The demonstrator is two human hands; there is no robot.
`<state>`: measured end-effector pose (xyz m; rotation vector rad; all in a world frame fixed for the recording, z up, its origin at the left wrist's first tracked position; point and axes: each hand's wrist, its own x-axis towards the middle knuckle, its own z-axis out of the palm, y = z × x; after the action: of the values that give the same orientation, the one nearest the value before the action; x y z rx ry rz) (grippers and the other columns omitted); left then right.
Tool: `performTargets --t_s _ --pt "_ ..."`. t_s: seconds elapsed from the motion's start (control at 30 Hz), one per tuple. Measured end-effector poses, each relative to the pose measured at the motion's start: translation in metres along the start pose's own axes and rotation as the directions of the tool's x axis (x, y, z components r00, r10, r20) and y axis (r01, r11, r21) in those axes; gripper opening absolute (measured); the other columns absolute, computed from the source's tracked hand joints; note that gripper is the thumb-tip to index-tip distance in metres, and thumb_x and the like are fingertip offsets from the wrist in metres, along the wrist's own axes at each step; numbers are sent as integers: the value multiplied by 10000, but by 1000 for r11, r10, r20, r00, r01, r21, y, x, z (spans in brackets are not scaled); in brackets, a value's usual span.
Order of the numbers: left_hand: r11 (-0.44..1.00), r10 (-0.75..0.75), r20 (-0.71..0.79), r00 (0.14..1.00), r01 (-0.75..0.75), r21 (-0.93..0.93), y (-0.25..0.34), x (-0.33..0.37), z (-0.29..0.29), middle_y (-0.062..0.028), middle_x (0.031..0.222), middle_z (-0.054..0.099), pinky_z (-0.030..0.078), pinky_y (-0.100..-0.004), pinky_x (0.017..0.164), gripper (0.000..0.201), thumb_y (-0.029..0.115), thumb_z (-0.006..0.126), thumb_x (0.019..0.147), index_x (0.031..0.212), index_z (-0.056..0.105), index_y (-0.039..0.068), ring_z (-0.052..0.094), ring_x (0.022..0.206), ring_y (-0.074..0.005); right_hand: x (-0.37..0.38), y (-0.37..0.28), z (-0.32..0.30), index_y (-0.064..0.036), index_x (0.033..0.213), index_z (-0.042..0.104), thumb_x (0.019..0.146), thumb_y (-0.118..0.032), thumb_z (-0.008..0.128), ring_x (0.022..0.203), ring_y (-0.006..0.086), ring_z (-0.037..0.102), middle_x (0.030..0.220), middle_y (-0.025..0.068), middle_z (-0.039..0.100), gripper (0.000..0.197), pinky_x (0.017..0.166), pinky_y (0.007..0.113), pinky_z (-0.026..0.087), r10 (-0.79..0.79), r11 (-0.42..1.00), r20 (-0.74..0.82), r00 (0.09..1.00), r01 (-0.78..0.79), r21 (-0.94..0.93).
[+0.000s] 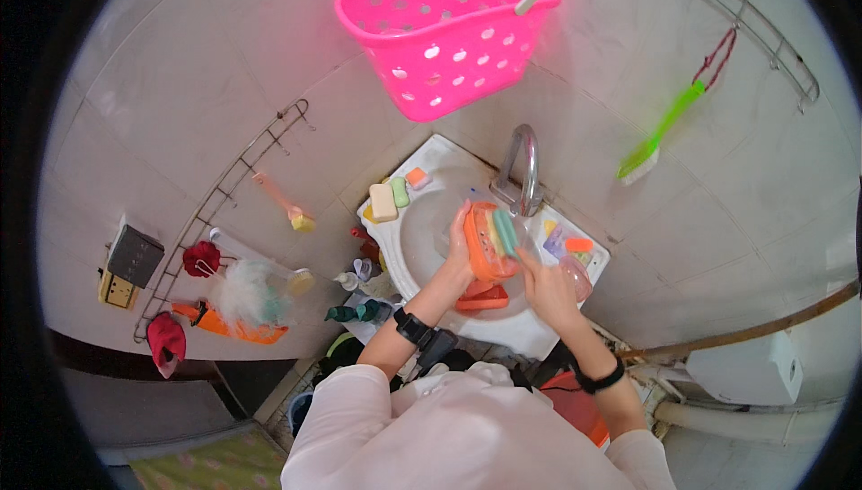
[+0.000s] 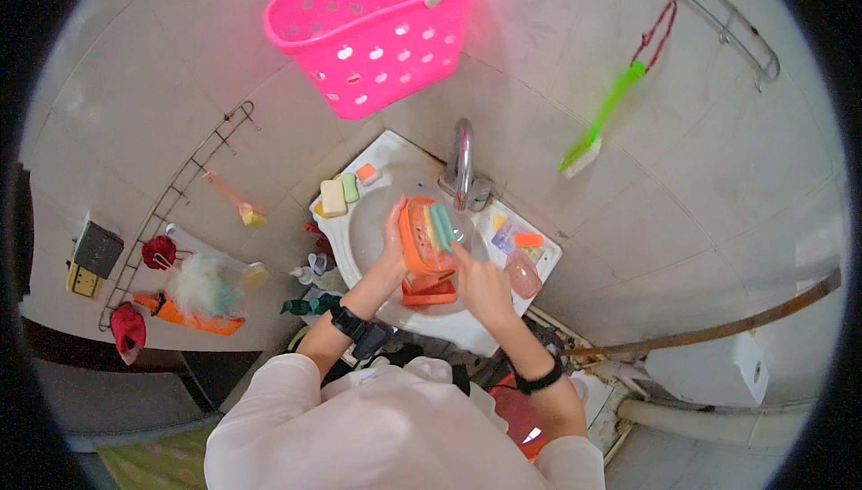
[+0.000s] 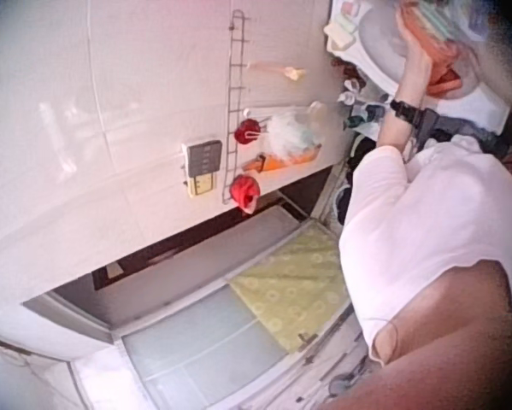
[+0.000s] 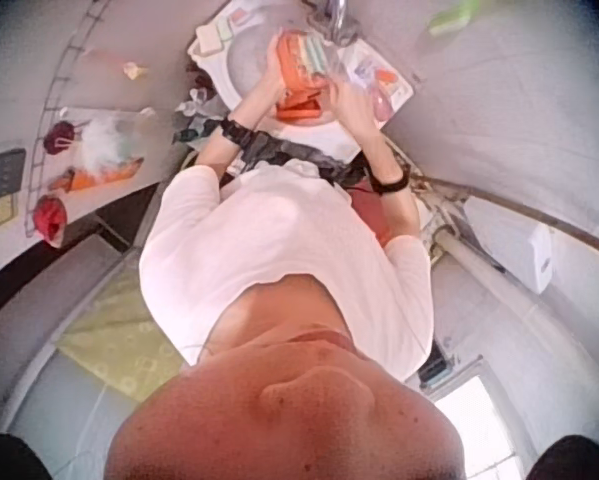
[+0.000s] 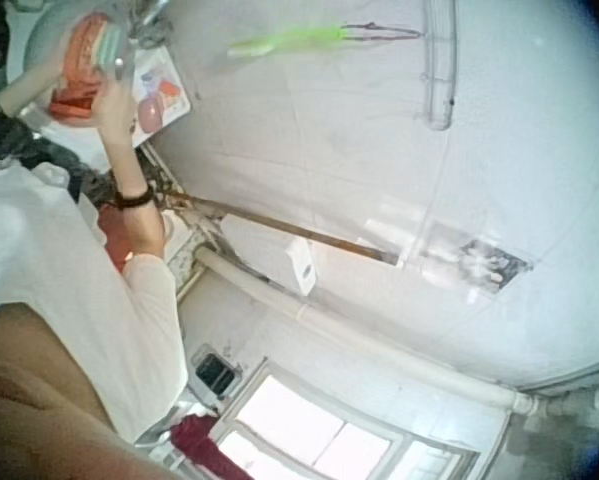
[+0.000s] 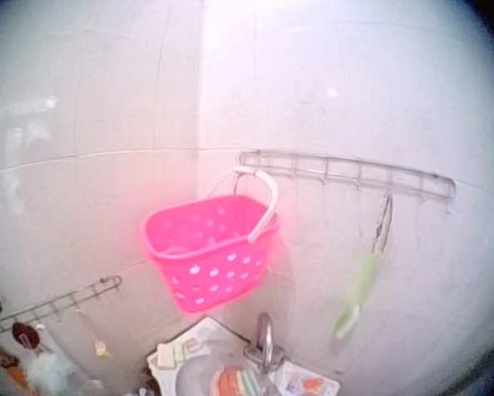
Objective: The person scrubs the inner and outer surfaces of plastic food containers and their lids using a handheld brush over a bathroom sink.
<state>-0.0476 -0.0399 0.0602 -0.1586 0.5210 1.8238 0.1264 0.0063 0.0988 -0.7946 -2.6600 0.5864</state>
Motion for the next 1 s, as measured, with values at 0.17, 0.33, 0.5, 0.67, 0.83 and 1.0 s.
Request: performTargets --t_s 0.17,0.33,0.5,0.67,0.83,1.0 --pt "998 -34 -2 999 34 -45 -6 -18 13 -118 873 635 519 -409 720 516 551 477 829 956 600 66 619 771 -272 -13 -22 -6 -164 1179 577 859 -158 506 553 383 597 616 220 588 328 506 474 484 -99 976 58 993 86 200" --pt "999 39 51 998 -37 -39 7 -3 -11 -128 876 633 518 -421 717 515 541 463 837 973 598 63 618 789 -282 -6 -11 -3 -152 1169 587 862 -167 506 614 395 611 645 235 595 317 544 484 494 14 1000 79 997 -15 23" --pt "1000 2 132 991 -1 -8 -3 -14 -2 -126 890 631 517 -428 724 508 525 453 850 1001 592 61 617 812 -282 -2 -29 -4 -146 1186 588 857 -160 517 547 393 571 595 232 555 336 531 481 447 9 999 -11 1000 -9 43" --pt "992 98 59 993 -93 -88 15 -10 -5 -129 933 625 515 -440 719 496 528 445 855 1026 584 84 613 833 -291 -23 -24 -7 -144 1231 545 848 -127 503 515 386 567 575 232 548 386 494 481 442 -79 997 99 992 77 29" --pt "998 -1 181 983 11 -56 -3 -12 -10 -122 955 619 512 -447 716 470 510 456 860 1091 561 114 608 846 -298 -10 -35 1 -128 1252 525 841 -121 512 503 359 580 559 200 564 412 475 456 453 -11 984 -19 1000 8 -179" --pt "992 63 91 994 -52 -112 3 -27 2 -120 999 608 509 -446 729 460 486 470 864 1133 540 119 596 878 -307 -34 -42 -2 -111 1228 536 843 -109 503 496 344 583 550 189 564 386 463 450 453 -58 986 36 998 63 -157"
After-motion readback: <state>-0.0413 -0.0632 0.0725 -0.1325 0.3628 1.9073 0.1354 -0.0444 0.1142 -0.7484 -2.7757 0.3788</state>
